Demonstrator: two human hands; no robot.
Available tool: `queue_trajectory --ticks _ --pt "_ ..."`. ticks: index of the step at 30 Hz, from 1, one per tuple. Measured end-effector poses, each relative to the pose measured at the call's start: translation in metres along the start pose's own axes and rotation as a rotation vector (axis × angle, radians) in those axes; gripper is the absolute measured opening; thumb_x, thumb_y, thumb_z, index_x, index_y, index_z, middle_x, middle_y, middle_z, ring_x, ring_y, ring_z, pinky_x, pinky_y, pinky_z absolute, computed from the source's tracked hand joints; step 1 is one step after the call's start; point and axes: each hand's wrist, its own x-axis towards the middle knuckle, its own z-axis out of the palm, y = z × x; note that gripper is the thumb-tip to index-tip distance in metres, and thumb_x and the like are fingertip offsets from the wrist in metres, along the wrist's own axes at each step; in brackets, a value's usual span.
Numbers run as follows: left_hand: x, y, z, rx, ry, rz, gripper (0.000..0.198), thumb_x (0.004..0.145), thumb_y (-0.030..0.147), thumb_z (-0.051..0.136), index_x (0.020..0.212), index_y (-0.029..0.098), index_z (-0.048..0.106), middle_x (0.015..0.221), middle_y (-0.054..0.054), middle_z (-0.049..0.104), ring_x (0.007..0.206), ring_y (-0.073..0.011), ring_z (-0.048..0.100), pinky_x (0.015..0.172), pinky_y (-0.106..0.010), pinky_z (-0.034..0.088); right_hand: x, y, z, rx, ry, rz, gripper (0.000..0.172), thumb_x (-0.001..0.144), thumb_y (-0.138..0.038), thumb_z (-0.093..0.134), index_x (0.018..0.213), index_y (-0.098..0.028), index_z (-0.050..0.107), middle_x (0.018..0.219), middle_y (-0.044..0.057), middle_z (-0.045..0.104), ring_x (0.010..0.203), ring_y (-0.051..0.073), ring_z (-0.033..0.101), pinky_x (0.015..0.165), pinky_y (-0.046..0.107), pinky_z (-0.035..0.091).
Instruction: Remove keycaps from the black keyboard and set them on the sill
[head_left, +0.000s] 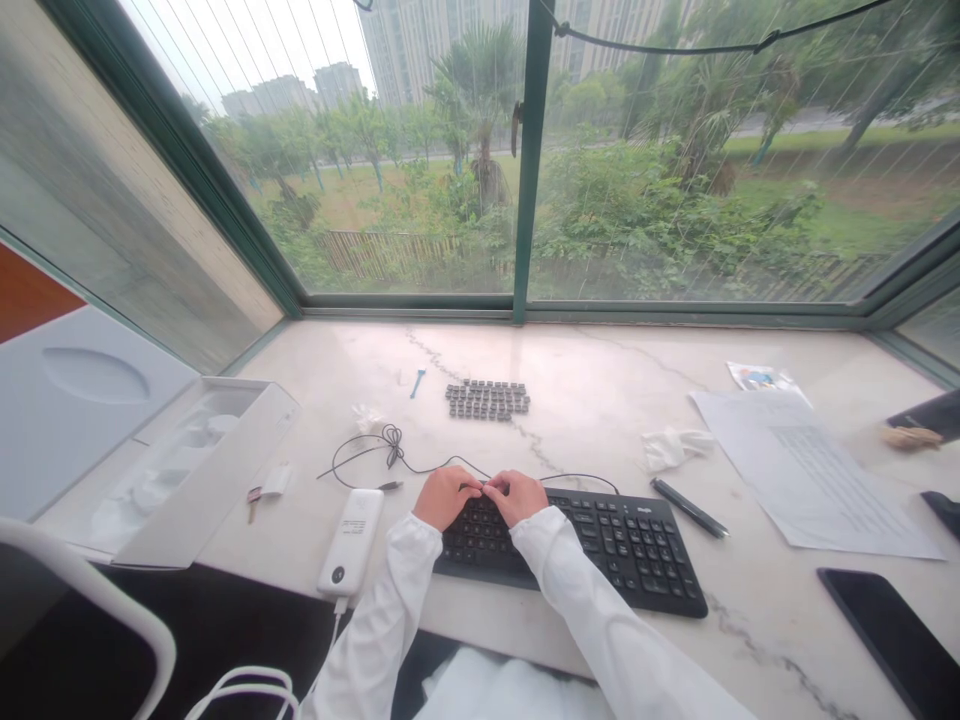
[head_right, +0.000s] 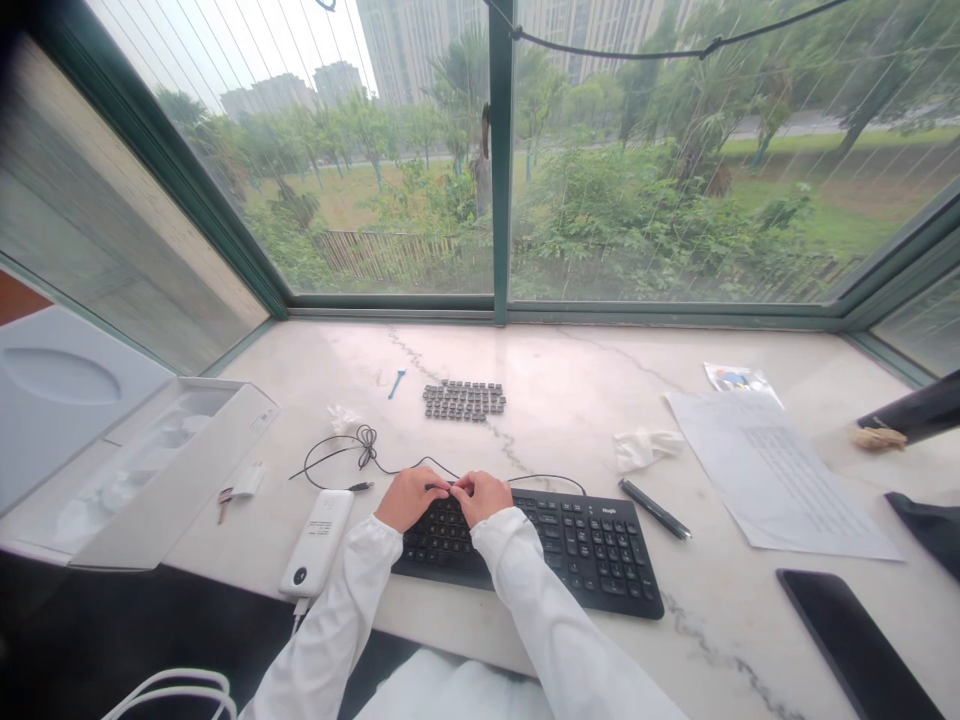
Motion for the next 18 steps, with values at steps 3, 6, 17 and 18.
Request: queue_trajectory --ticks 3,6,17,18 --pt "0.000 0.003 0.000 0.046 -0.007 0.034 0.013 0.080 0.024 0.061 0.085 0.025 0.073 0.086 0.001 0.068 0.081 -0.0124 0.062 0.077 -0.023 0.046 0.001 0.002 0.000 0.006 -0.009 -0.007 0.012 0.077 -0.036 0.060 0.078 -0.028 0.070 0.077 -0.004 0.067 0.077 0.014 0.059 0.074 0.028 0.033" --pt "0.000 0.006 0.000 0.118 -0.018 0.045 0.013 0.081 0.024 0.060 0.086 0.024 0.072 0.087 0.000 0.067 0.079 -0.0123 0.061 0.075 -0.023 0.045 0.001 0.005 0.003 0.011 0.013 -0.026 0.012 0.078 -0.034 0.059 0.080 -0.028 0.069 0.077 -0.004 0.067 0.077 0.013 0.059 0.074 0.026 0.034" --pt "-0.006 0.017 -0.005 0.327 -0.105 0.059 0.020 0.089 0.026 0.048 0.094 0.026 0.068 0.091 -0.002 0.063 0.079 -0.0129 0.061 0.071 -0.024 0.045 -0.004 0.010 0.005 -0.016 0.051 -0.130 0.010 0.079 -0.032 0.059 0.080 -0.028 0.069 0.077 -0.003 0.066 0.076 0.013 0.058 0.073 0.026 0.033" --pt "-0.006 0.019 -0.005 0.345 -0.115 0.056 0.021 0.090 0.027 0.047 0.095 0.026 0.067 0.091 -0.002 0.063 0.079 -0.0132 0.061 0.071 -0.024 0.045 -0.005 0.010 0.005 -0.027 0.053 -0.141 0.010 0.079 -0.031 0.059 0.081 -0.028 0.068 0.076 -0.003 0.065 0.076 0.013 0.057 0.072 0.026 0.033"
